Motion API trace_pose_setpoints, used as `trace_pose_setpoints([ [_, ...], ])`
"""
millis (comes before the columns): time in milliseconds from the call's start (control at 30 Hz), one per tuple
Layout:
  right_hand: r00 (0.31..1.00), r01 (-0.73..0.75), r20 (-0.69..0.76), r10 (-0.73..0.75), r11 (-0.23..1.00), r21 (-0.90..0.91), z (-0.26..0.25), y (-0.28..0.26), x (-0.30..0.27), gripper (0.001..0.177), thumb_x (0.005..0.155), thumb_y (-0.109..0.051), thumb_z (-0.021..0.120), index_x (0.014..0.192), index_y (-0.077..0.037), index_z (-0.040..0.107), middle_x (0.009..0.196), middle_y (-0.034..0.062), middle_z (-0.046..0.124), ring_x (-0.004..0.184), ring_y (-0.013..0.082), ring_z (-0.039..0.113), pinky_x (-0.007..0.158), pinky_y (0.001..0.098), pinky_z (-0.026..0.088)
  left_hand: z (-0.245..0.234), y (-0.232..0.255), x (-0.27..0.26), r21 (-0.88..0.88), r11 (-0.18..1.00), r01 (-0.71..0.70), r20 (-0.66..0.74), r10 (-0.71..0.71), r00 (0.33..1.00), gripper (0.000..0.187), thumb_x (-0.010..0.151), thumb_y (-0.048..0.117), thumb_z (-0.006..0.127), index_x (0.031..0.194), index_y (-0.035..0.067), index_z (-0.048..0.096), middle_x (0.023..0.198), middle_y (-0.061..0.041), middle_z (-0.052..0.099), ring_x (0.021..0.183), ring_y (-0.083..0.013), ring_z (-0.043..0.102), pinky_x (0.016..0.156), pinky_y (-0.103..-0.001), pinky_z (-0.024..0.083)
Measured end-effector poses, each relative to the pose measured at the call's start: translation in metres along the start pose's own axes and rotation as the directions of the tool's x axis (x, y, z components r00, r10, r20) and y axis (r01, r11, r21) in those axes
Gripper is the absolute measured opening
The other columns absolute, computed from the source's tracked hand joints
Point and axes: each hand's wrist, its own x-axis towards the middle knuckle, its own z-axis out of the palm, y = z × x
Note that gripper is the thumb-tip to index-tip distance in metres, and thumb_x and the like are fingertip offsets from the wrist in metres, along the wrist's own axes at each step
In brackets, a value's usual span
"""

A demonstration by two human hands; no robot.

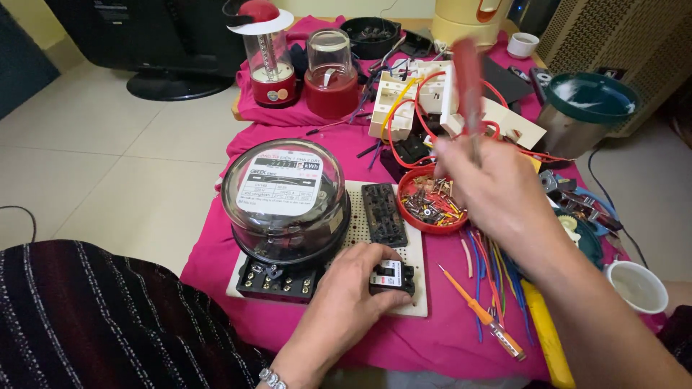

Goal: Repairing or assembling an electrical circuit with a meter and circuit breaker using a screwdriver

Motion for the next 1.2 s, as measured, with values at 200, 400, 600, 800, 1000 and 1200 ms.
trace_pose_setpoints([
  [200,0.906,-0.041,0.362,0.219,0.897,-0.440,0.009,0.047,0.002,0.023,0.094,-0.036,0.069,0.089,-0.018,0.082,0.067,0.0006,0.071,0.056,0.0132,0.058,0.056,0.0276,0.042,0.000,0.003,-0.003,0.041,0.997,0.058,-0.046,-0.057,0.997,0.046,0.068,0.024,0.087,0.110,0.015,0.070,0.105,-0.003,0.072,0.101,-0.0253,0.067,0.091,-0.037,0.051],
  [400,0.897,-0.045,0.392,0.204,0.925,-0.377,0.018,0.068,-0.005,0.022,0.092,-0.026,0.066,0.102,-0.018,0.084,0.072,-0.0014,0.076,0.057,0.0126,0.058,0.055,0.0271,0.046,0.001,-0.001,-0.001,0.034,0.997,0.071,-0.026,-0.071,0.997,0.041,0.068,0.023,0.087,0.105,0.015,0.071,0.099,-0.002,0.072,0.097,-0.0239,0.067,0.089,-0.035,0.052],
  [600,0.915,-0.097,0.334,0.226,0.928,-0.361,0.030,0.078,-0.011,0.023,0.091,-0.028,0.067,0.107,-0.019,0.082,0.076,-0.0021,0.077,0.062,0.0126,0.063,0.059,0.0276,0.048,0.004,-0.002,-0.005,0.052,0.998,0.042,-0.066,-0.038,0.997,0.045,0.068,0.024,0.086,0.109,0.013,0.070,0.104,-0.004,0.071,0.100,-0.0250,0.066,0.090,-0.037,0.051],
  [800,0.923,-0.291,0.239,0.302,0.953,-0.082,0.036,0.068,-0.023,0.020,0.095,-0.017,0.066,0.104,-0.006,0.081,0.072,0.0086,0.073,0.062,0.0177,0.069,0.059,0.0296,0.053,0.004,-0.003,-0.004,0.058,0.998,-0.034,-0.087,0.039,0.995,0.046,0.069,0.025,0.086,0.110,0.010,0.070,0.102,-0.003,0.072,0.098,-0.0247,0.066,0.088,-0.036,0.050],
  [1000,0.954,-0.221,0.171,0.245,0.964,-0.147,0.048,0.075,-0.025,0.023,0.090,-0.022,0.067,0.105,-0.012,0.082,0.079,0.0024,0.081,0.067,0.0133,0.073,0.063,0.0265,0.053,0.001,-0.001,-0.003,0.044,0.999,-0.014,-0.064,0.017,0.998,0.045,0.069,0.024,0.086,0.109,0.012,0.071,0.102,-0.002,0.072,0.099,-0.0238,0.066,0.088,-0.036,0.051],
  [1200,0.967,-0.173,0.188,0.175,0.985,-0.026,0.053,0.072,-0.027,0.025,0.083,-0.013,0.076,0.106,-0.009,0.084,0.079,0.0032,0.081,0.065,0.0124,0.067,0.061,0.0258,0.052,0.001,0.012,-0.002,-0.006,0.999,-0.034,-0.156,0.033,0.987,0.042,0.079,0.032,0.080,0.113,0.011,0.069,0.100,-0.005,0.069,0.091,-0.0240,0.068,0.083,-0.036,0.053],
])
